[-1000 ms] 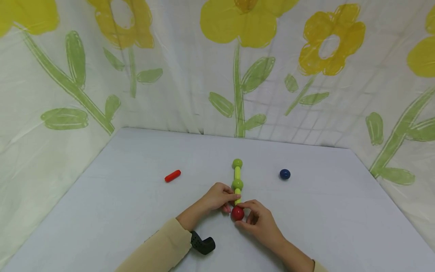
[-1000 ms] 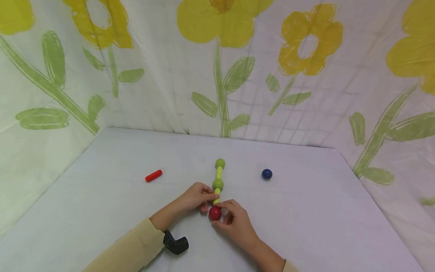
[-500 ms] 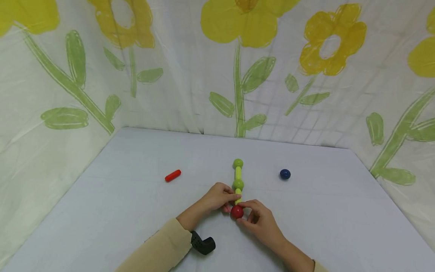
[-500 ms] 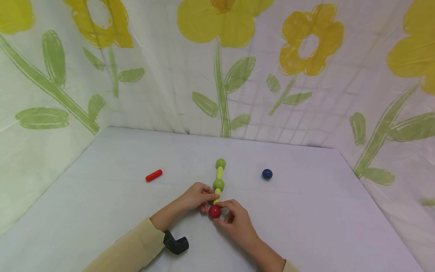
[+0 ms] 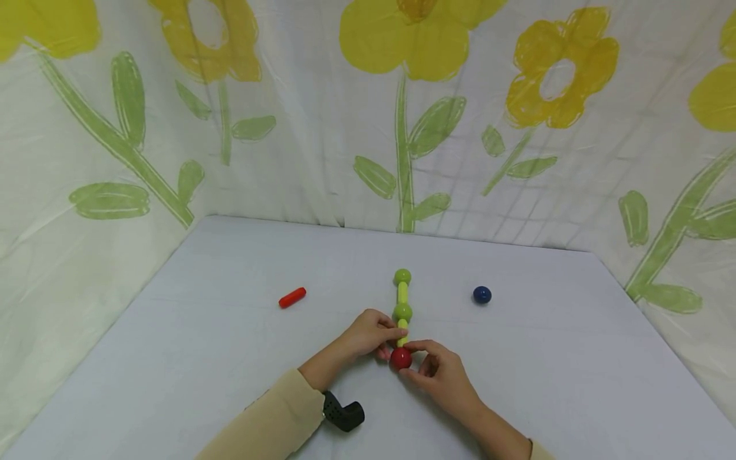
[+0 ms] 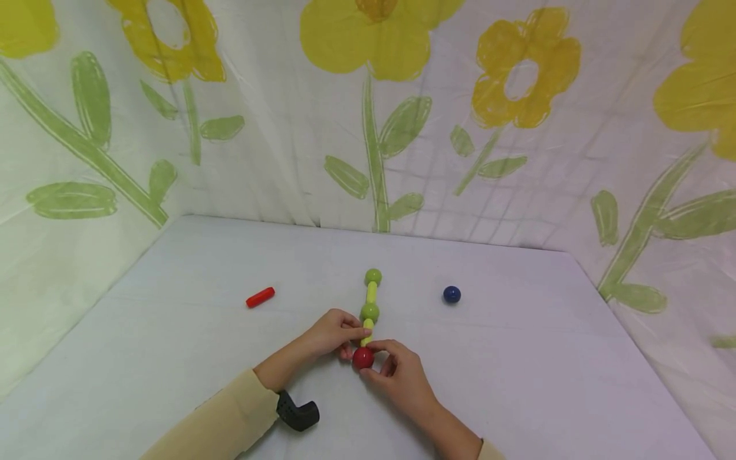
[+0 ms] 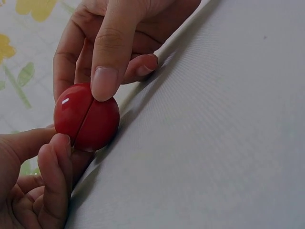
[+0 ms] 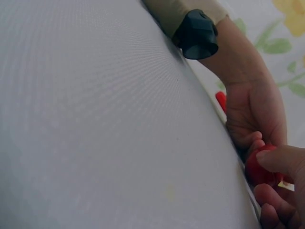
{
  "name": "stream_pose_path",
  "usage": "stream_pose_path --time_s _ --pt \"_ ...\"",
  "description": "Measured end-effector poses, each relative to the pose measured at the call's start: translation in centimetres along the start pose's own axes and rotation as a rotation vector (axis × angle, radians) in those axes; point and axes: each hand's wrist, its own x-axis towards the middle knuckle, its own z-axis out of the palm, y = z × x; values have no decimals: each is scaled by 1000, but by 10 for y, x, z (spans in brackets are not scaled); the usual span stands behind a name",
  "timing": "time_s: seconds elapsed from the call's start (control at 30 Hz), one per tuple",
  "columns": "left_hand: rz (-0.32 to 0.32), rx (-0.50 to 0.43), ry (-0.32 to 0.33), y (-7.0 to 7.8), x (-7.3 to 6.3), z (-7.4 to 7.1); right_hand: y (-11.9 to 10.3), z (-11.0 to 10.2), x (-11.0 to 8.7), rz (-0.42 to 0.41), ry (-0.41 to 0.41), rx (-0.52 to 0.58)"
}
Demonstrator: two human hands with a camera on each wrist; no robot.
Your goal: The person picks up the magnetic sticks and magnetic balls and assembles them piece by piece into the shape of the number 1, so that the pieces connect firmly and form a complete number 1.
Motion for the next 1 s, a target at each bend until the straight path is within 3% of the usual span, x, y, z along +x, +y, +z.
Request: stream_pose_path --time_s 0.27,0.47,0.6,0.73,1.0 --pt "-1 -12 1 0 -1 -1 0 -2 0 20 -8 13" --pt "-13 12 -5 -1 -1 -13 0 -2 1 23 -13 35" --pt "-19 22 19 0 0 -28 0 -2 1 27 -15 38" --pt "-40 25 84 6 -3 -48 1 -2 1 35 -17 42" --pt "32 9 143 2 -14 -96 3 -3 -1 29 -16 49"
